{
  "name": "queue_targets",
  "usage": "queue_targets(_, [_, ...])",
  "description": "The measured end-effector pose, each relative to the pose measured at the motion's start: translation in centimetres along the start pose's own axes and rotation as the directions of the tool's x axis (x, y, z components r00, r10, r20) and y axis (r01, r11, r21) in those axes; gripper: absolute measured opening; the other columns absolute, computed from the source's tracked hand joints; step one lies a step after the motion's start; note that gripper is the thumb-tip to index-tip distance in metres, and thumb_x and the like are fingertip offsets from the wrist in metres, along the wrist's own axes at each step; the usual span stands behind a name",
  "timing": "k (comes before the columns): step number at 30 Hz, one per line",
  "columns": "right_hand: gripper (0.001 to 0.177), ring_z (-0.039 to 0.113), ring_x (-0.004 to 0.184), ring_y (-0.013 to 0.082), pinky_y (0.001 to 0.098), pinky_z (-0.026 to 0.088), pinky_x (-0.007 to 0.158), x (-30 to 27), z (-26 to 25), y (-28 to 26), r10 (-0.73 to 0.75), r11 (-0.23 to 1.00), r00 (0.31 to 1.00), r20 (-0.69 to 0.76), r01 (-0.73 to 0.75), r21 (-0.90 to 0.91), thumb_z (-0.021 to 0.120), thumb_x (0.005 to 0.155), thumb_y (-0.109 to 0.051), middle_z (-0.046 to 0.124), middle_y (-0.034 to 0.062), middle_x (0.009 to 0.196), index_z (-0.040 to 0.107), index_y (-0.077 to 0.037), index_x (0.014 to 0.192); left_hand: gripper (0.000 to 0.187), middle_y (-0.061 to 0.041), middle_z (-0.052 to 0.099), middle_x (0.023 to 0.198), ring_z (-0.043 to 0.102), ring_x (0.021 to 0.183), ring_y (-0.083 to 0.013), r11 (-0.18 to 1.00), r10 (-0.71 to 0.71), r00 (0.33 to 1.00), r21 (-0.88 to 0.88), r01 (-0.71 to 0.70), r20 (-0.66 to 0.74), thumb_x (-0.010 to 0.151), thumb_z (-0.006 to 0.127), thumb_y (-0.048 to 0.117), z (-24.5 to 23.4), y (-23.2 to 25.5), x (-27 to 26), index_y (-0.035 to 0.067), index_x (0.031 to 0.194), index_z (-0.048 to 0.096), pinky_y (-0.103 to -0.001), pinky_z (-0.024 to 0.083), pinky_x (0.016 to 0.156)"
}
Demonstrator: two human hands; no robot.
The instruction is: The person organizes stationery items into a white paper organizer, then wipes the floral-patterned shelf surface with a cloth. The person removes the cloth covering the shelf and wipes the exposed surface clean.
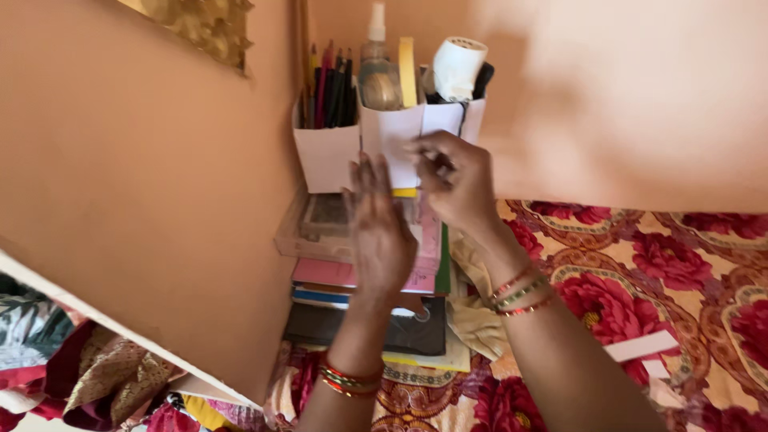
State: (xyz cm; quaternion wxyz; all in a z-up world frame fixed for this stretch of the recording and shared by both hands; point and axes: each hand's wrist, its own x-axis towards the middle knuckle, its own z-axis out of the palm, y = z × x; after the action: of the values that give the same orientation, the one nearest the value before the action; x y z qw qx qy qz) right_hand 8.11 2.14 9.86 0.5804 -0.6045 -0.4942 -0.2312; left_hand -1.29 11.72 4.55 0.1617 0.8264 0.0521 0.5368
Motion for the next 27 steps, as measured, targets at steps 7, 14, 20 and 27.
queue_targets(7, [0.012,0.073,0.074,0.0206,0.0306,0.056,0.061,-11.1,-6.4,4.3,0.504,0.791,0.825,-0.255,-0.560,-0.248,0.071,0.095,-0.007,0.079,0.0132,0.094,0.073,-0.002,0.106,0.078,-0.031,0.044,0.153,0.039,0.147,-0.0420,0.991,0.089,0.952,-0.121,-0.055,0.292,0.074,0.060,0.000,3.0,5.2,-6.2,-0.010,0.148,0.040,-0.065,0.022,0.121])
queue_targets(14, [0.075,0.067,0.102,0.0450,0.0535,0.055,0.081,-19.4,-8.0,5.3,0.707,0.600,0.667,0.234,-0.390,-0.699,0.082,0.072,-0.030,0.067,0.0262,0.120,0.056,-0.006,0.137,0.072,-0.029,0.039,0.161,0.029,0.155,-0.0401,0.983,0.170,0.931,-0.118,-0.139,0.322,0.085,0.059,-0.003,5.9,7.4,-9.1,-0.007,0.154,0.039,-0.059,0.018,0.126])
queue_targets(20, [0.039,0.071,0.094,0.0361,0.0377,0.062,0.067,-18.1,-11.5,5.5,0.921,0.171,0.348,-0.176,-0.765,-0.621,0.068,0.094,-0.016,0.070,0.0159,0.117,0.063,-0.019,0.133,0.075,-0.033,0.040,0.158,0.031,0.152,-0.0419,0.988,0.150,0.874,-0.089,-0.123,0.462,0.077,0.056,-0.007,7.7,7.9,-11.6,-0.008,0.151,0.043,-0.056,0.020,0.125])
queue_targets(27, [0.025,0.074,0.098,0.0238,0.0289,0.061,0.074,-17.9,-18.4,5.7,0.499,0.615,0.797,-0.342,-0.603,-0.508,0.065,0.096,-0.004,0.068,0.0146,0.123,0.077,-0.017,0.115,0.066,-0.031,0.050,0.147,0.043,0.143,-0.0408,0.996,0.077,0.769,-0.022,-0.081,0.634,0.077,0.061,-0.002,10.5,7.7,-15.3,-0.012,0.140,0.048,-0.054,0.024,0.121])
